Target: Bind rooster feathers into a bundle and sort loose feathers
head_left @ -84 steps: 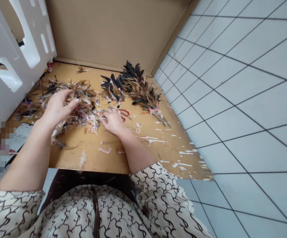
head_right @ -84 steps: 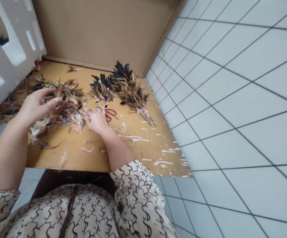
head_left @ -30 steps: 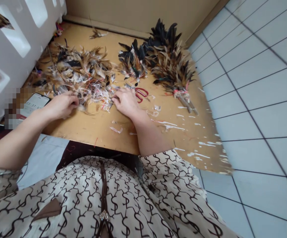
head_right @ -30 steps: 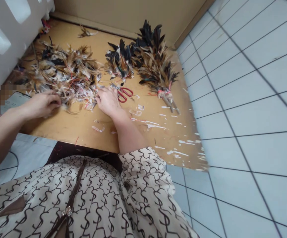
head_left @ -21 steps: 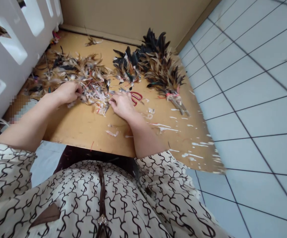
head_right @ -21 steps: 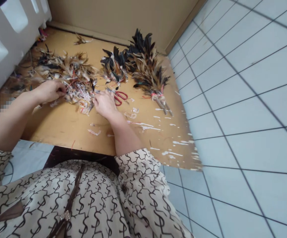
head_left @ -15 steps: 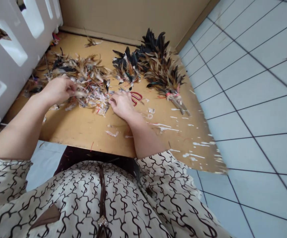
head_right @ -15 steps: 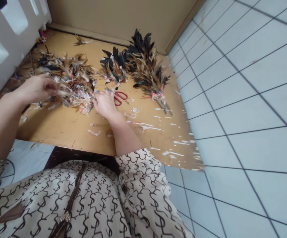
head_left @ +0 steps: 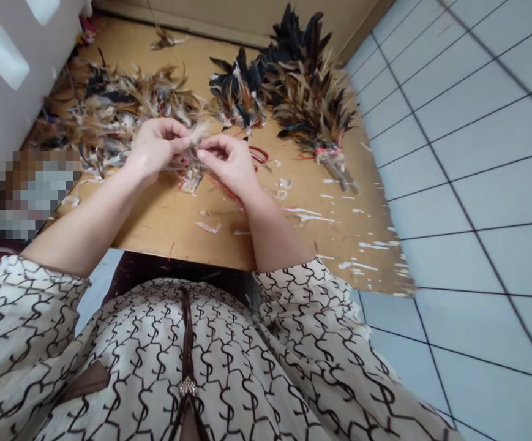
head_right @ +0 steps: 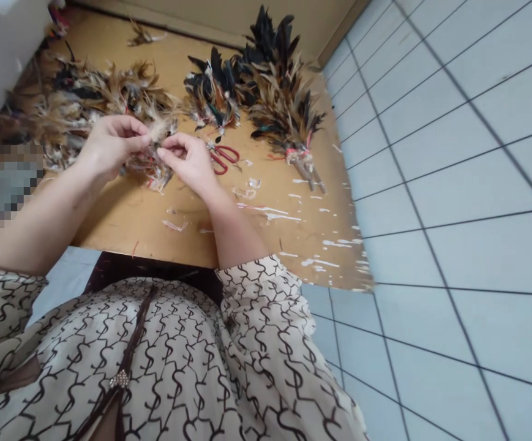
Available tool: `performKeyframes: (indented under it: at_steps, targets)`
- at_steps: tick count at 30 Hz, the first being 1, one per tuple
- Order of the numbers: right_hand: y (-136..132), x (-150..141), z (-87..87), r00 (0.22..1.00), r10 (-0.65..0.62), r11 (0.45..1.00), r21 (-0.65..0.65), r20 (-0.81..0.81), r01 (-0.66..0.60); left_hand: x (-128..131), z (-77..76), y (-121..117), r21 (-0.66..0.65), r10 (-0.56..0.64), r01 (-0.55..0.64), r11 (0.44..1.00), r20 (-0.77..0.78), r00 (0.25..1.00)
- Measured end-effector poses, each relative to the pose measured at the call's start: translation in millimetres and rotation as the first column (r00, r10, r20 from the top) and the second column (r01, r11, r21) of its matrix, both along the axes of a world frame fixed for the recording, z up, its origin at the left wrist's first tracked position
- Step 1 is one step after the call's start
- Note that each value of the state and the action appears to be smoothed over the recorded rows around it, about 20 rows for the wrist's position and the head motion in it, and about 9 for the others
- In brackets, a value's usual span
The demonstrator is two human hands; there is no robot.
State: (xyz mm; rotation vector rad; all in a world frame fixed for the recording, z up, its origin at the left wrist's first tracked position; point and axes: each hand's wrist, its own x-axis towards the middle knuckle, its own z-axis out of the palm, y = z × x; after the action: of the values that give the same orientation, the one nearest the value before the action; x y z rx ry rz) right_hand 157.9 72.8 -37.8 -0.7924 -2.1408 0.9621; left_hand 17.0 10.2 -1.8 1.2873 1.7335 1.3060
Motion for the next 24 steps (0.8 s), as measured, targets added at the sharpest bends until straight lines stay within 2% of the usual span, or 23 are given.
performKeyframes:
  at_steps: [3, 6, 10, 15, 20, 24]
  targets:
    - [-2, -2, -1.5, 0.982, 0.076, 0.986, -0.135, -0.174, -0.1, 12, -6.6, 8, -0.016, -0.039, 0.04, 0.999, 0.064, 0.997]
    - [-1, -4, -3.4, 0.946, 0.083, 0.958, -0.237, -0.314, -0.162, 16, -8.7, 15, -0.01, -0.082, 0.085, 0.996, 0.193, 0.978]
    - [3, -6, -7.1, 0.906, 0.064, 0.916, -0.335, -0.419, -0.22, 13, -12.0, 21, 0.057, -0.149, 0.138, 0.989, 0.428, 0.892]
    - [2, -4, -6.8, 0.913, 0.019, 0.871, -0.442, -0.408, -0.215, 13, -20.3, 21, 0.086, -0.182, 0.161, 0.983, 0.509, 0.841]
    - [-1, 0, -2.9, 0.94, -0.005, 0.854, -0.491, -0.341, -0.173, 11, -27.7, 20, 0.132, -0.178, 0.13, 0.983, 0.472, 0.863]
    - [-4, 0, 1.4, 0.955, -0.012, 0.849, -0.507, -0.296, -0.146, 6, -27.6, 20, 0.165, -0.191, 0.128, 0.978, 0.455, 0.87]
